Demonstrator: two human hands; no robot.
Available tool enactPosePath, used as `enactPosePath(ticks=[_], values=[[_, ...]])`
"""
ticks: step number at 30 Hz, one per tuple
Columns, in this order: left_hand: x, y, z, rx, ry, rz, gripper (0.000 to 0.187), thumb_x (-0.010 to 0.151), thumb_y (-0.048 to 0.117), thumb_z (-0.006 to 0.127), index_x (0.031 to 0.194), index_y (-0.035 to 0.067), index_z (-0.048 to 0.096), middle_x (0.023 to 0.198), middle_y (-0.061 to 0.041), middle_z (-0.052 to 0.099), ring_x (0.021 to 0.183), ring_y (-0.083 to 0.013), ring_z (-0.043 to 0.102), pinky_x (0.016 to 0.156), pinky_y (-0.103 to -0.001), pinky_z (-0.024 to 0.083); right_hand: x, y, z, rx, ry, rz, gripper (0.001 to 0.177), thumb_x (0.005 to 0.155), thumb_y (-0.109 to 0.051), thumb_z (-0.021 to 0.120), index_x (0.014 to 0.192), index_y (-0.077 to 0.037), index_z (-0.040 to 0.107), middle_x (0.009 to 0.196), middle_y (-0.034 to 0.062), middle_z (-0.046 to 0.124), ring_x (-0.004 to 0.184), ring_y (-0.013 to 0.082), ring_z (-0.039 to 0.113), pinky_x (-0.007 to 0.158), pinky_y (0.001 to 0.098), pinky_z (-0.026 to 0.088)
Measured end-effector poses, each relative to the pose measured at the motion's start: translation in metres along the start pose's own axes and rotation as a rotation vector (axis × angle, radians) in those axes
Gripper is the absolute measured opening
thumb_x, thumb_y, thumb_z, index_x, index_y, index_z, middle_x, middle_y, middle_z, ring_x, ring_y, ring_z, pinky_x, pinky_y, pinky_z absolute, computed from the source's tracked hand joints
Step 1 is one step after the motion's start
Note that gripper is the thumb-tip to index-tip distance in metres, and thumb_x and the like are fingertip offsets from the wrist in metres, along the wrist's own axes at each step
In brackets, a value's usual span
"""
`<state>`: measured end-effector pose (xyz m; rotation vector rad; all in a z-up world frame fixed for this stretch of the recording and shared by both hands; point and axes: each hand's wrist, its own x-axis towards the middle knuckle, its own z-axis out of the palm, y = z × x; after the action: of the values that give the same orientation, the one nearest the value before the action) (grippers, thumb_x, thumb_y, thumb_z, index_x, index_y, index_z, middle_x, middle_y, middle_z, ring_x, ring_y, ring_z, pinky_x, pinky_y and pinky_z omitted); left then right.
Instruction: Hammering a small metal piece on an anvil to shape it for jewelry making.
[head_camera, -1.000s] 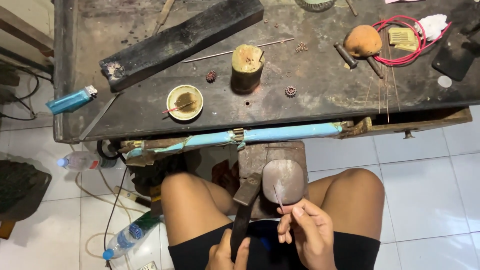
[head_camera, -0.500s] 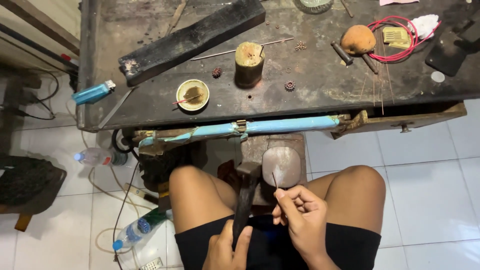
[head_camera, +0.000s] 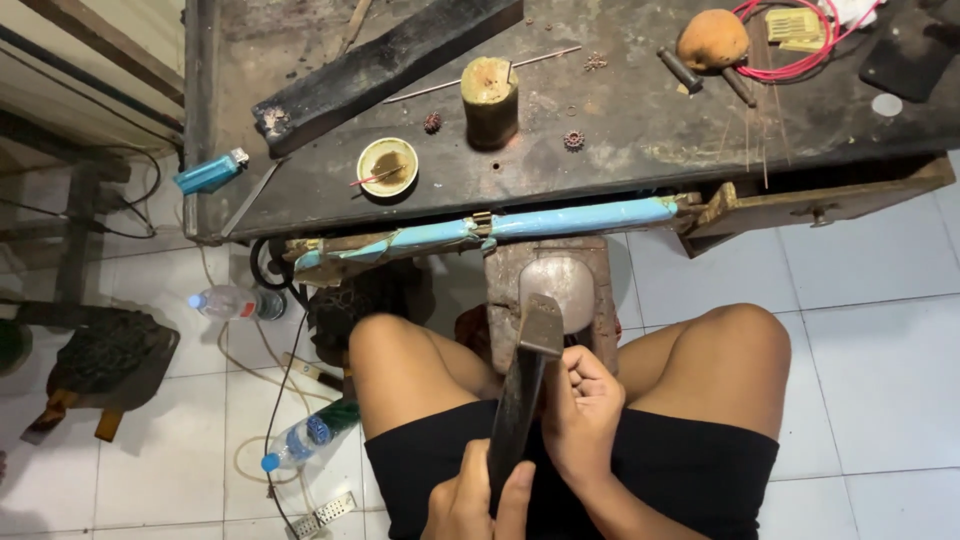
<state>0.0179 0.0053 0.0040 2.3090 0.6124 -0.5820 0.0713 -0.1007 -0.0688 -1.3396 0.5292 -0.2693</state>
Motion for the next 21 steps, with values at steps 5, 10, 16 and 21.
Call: enactPosePath(ticks=[5, 10, 16, 21], values=[[0.0, -0.004, 0.004, -0.008, -0.041, 0.008, 0.029, 0.087, 0.057, 0.055, 0.093, 0.035, 0.074, 0.057, 0.005, 0.073, 0.056, -0.0155, 0.074, 0.054, -0.029, 0.051, -0.003, 0.008, 0.001, 0.007, 0.008, -0.024, 0.036, 0.101, -0.02, 0.062, 0.067, -0.012, 0.051, 0.052, -0.0018, 0.05, 0.047, 0.0034, 0.042, 0.042, 0.0226, 0.033], [-0.011, 0.007, 0.003, 0.016, 0.006, -0.088, 0.027, 0.083, 0.058, 0.057, 0.08, 0.034, 0.07, 0.054, 0.002, 0.065, 0.056, -0.017, 0.069, 0.057, -0.029, 0.05, -0.003, 0.013, 0.0, 0.003, -0.001, -0.062, 0.036, 0.099, -0.031, 0.064, 0.07, -0.011, 0.054, 0.055, -0.0016, 0.053, 0.051, 0.0031, 0.046, 0.045, 0.0224, 0.035], [-0.014, -0.007, 0.008, -0.027, 0.129, 0.048, 0.028, 0.083, 0.056, 0.057, 0.078, 0.033, 0.073, 0.048, -0.002, 0.059, 0.047, -0.0206, 0.066, 0.051, -0.032, 0.05, -0.001, 0.012, 0.003, -0.011, 0.039, -0.049, 0.033, 0.101, -0.019, 0.06, 0.069, -0.011, 0.054, 0.055, -0.0023, 0.053, 0.05, 0.0022, 0.044, 0.045, 0.0214, 0.034], [-0.016, 0.002, 0.013, 0.057, 0.236, 0.075, 0.027, 0.088, 0.043, 0.054, 0.064, 0.033, 0.062, 0.054, 0.005, 0.055, 0.047, -0.024, 0.062, 0.049, -0.033, 0.048, -0.004, 0.012, 0.002, 0.033, -0.016, -0.08, 0.037, 0.095, -0.034, 0.068, 0.071, -0.01, 0.054, 0.055, -0.0021, 0.049, 0.051, 0.0028, 0.04, 0.044, 0.0233, 0.03]])
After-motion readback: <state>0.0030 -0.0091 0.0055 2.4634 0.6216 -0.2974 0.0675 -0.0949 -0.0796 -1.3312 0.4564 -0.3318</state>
